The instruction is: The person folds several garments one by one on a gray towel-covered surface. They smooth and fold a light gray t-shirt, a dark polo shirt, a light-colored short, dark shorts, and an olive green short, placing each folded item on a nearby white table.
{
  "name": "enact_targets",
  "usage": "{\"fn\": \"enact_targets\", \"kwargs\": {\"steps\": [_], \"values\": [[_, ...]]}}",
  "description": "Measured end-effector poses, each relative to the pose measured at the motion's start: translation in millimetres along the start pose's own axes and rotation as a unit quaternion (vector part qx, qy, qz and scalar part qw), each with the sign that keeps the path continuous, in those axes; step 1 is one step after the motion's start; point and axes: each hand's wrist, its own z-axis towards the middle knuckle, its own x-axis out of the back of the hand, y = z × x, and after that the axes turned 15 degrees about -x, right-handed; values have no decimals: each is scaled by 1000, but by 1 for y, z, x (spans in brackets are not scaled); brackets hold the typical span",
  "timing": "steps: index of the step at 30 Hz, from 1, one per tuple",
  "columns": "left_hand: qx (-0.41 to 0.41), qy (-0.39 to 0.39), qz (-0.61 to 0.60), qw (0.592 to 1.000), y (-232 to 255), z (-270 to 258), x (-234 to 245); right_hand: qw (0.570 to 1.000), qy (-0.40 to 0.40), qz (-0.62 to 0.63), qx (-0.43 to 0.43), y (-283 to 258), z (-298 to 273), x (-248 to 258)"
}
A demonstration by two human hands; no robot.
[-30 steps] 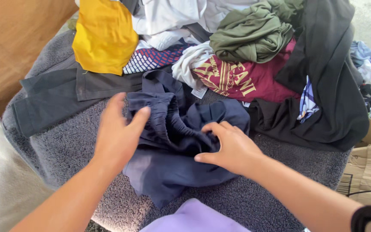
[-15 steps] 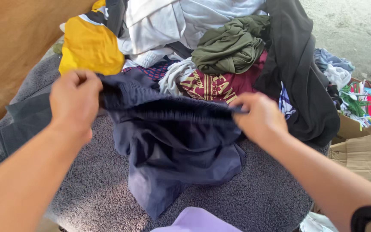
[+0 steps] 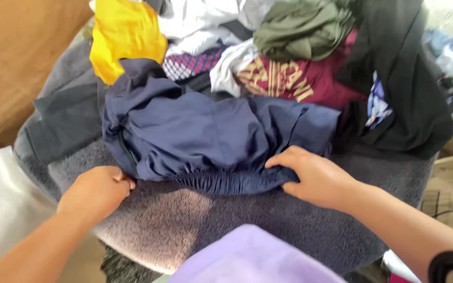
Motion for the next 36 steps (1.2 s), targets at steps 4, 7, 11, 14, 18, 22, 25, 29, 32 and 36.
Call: {"fn": "enact_targets", "kwargs": {"steps": [4, 7, 11, 14, 18, 22, 25, 29, 32, 36], "values": [[-178, 227, 113, 951, 8, -28, -22, 988, 149, 41, -13, -2, -18, -32], [-344, 270, 139, 889, 29, -23, -25, 987, 158, 38, 6, -9, -26, -37], [-359, 162, 173, 903, 50, -2, -25, 986, 162, -25, 39, -10, -26, -37], [-242, 26, 99, 965, 57, 18, -7, 982, 184, -33, -5, -3, -20, -28], [-169, -100, -69, 978, 42, 20, 29, 951, 293, -24, 91, -9, -1, -4], [-10, -263, -246, 933, 6, -16, 55, 937, -13, 344, -66, -30, 31, 25], [-12, -161, -206, 965, -6, -51, 50, 907, -69, 405, -94, -50, 52, 33], [-180, 190, -148, 954, 13, -83, -7, 891, -107, 433, -84, -86, 71, 20], [-153, 46, -3, 987, 39, -89, -42, 889, -128, 438, -48, -104, 78, 12], [-65, 35, -48, 996, 49, -92, -34, 877, -159, 453, 7, -126, 88, 16]]}}
